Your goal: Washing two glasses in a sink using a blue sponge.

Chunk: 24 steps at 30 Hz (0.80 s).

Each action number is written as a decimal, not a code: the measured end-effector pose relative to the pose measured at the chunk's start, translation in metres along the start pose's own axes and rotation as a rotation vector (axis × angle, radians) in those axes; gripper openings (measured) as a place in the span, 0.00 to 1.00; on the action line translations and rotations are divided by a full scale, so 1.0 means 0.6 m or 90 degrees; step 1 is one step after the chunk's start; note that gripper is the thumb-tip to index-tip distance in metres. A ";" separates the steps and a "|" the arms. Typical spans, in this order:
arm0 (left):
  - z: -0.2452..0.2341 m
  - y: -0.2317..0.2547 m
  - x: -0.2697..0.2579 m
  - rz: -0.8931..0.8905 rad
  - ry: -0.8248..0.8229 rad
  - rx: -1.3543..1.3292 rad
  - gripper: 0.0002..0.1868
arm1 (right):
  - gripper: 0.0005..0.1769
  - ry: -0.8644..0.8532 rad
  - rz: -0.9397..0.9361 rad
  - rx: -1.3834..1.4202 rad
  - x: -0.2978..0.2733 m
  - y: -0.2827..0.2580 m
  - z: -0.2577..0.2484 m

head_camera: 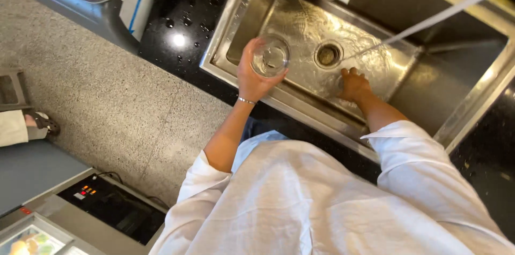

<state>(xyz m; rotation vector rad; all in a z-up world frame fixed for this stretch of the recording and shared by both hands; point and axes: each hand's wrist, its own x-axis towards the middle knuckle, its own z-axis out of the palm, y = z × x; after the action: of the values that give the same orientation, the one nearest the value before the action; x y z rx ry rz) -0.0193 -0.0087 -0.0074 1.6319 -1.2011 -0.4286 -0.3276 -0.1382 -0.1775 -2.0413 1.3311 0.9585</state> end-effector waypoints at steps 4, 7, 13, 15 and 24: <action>0.002 0.003 0.012 -0.026 0.013 -0.004 0.51 | 0.57 0.061 -0.068 0.068 0.010 -0.028 -0.089; 0.002 0.009 0.009 -0.044 0.005 -0.001 0.51 | 0.56 0.130 -0.052 0.184 0.016 -0.036 -0.154; -0.007 0.019 0.008 -0.039 -0.008 -0.018 0.51 | 0.60 0.190 -0.017 0.166 0.043 -0.004 -0.216; -0.011 0.019 0.016 -0.036 -0.009 -0.023 0.51 | 0.60 0.200 -0.035 0.178 0.046 0.003 -0.220; -0.016 0.029 0.023 -0.035 -0.042 -0.059 0.49 | 0.53 0.246 0.045 0.289 -0.033 0.002 -0.195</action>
<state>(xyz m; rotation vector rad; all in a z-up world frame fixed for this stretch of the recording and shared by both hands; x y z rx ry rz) -0.0144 -0.0152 0.0151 1.5848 -1.1693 -0.5690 -0.3015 -0.2140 -0.0899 -1.8808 1.6476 0.2468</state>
